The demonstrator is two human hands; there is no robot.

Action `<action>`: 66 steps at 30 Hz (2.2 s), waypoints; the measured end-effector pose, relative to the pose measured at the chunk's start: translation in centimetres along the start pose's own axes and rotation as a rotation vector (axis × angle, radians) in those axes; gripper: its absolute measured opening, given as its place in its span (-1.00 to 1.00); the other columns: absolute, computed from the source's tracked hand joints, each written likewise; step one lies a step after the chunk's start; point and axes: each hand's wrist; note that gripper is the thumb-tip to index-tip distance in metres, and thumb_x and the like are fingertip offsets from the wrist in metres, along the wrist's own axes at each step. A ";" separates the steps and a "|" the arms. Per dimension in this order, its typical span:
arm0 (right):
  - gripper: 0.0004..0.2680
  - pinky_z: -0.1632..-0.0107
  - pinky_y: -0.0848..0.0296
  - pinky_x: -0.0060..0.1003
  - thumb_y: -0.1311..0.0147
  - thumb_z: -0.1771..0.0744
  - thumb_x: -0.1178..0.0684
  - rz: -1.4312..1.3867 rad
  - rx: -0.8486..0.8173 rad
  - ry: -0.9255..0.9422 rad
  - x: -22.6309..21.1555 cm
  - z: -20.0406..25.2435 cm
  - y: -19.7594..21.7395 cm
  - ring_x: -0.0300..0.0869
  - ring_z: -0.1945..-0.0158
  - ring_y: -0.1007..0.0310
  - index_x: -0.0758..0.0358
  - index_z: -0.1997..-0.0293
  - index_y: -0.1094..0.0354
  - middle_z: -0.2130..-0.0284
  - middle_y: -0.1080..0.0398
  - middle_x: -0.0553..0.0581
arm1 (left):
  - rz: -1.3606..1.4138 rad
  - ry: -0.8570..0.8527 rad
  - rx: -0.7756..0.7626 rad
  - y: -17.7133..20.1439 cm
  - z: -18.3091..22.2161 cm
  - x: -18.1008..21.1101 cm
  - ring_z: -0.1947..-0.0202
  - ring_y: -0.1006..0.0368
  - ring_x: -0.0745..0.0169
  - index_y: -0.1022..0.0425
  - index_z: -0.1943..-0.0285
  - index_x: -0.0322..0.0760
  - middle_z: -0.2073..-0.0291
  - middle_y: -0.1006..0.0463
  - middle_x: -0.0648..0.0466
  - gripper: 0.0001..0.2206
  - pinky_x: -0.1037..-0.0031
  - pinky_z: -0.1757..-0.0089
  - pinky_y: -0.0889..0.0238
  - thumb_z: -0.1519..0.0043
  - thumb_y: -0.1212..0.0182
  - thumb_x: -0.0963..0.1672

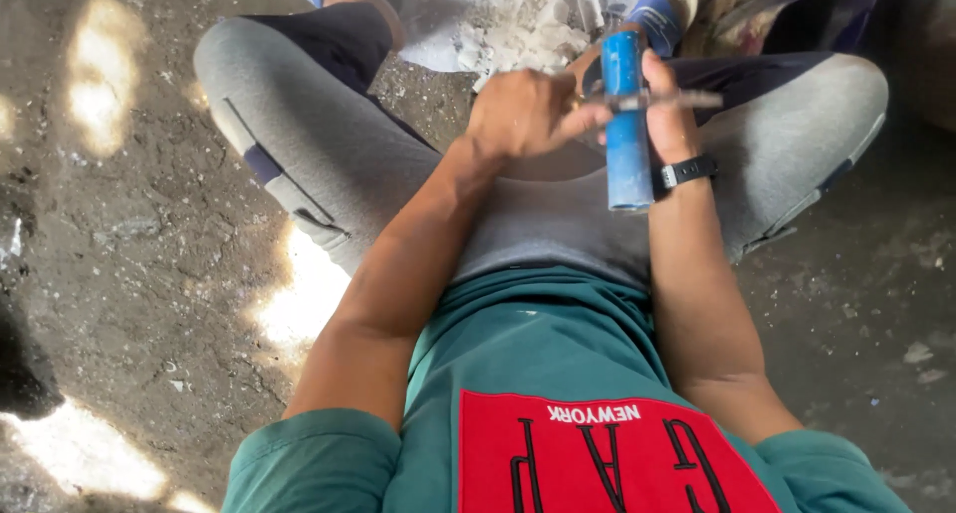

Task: The person is seated on a stool, using a knife to shave the surface of blue cylindrical candles, removing a thin layer of wax from each before placing them into a wooden crate.

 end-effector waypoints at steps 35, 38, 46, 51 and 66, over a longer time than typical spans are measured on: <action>-0.58 0.13 -0.25 -0.16 0.27 -0.24 -0.39 0.519 0.104 0.059 1.3 -1.8 0.6 -0.06 0.20 -0.32 -0.03 -0.06 -0.18 0.19 -0.30 0.15 | -0.014 0.210 -0.226 0.2 -1.1 0.3 0.51 -0.42 -0.18 -0.31 0.51 -0.21 0.70 -0.39 -0.20 -0.48 0.16 0.40 -0.26 -0.10 0.34 0.19; -0.57 -0.16 0.01 -0.17 0.38 -0.24 -0.41 0.641 0.143 0.055 -0.6 2.0 -0.3 -0.04 -0.07 -0.17 -0.09 -0.10 -0.14 -0.02 -0.19 0.05 | -0.054 0.168 -0.248 -2.4 -0.2 -0.5 0.55 -0.44 -0.08 -0.35 0.49 -0.16 0.72 -0.39 -0.13 -0.51 0.29 0.43 -0.30 -0.10 0.28 0.19; -0.62 -0.14 -0.03 -0.19 0.38 -0.25 -0.37 0.619 0.107 0.113 1.6 -1.8 1.1 -0.05 -0.08 -0.14 -0.17 -0.09 -0.15 -0.04 -0.17 0.02 | -0.034 0.173 -0.129 -0.9 -1.2 -1.3 0.56 -0.42 -0.13 -0.30 0.50 -0.20 0.73 -0.37 -0.15 -0.55 0.21 0.48 -0.26 -0.12 0.27 0.15; -0.67 0.12 -0.23 -0.24 0.30 -0.26 -0.32 0.411 0.060 0.090 1.6 -0.4 1.5 -0.07 0.18 -0.26 -0.03 0.06 -0.21 0.22 -0.25 0.11 | -0.015 0.259 -0.268 -0.8 -1.4 0.2 0.43 -0.43 -0.21 -0.39 0.26 -0.31 0.60 -0.45 -0.20 -0.49 0.10 0.37 -0.25 -0.10 0.28 0.15; -0.58 0.38 -0.28 -0.36 0.45 -0.31 -0.25 0.202 -0.151 -0.085 -2.8 2.9 -1.2 -0.16 0.54 -0.30 0.33 0.41 -0.28 0.59 -0.33 0.20 | 0.025 0.244 0.036 -0.5 -2.2 -1.3 0.76 -0.18 -0.06 -0.12 0.64 -0.25 0.83 -0.27 -0.03 -0.49 0.27 0.61 0.10 -0.06 0.37 0.18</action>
Point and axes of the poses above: each hand's wrist, its own z-axis away from the middle knuckle, its own y-axis out of the back of the hand, x = y × z
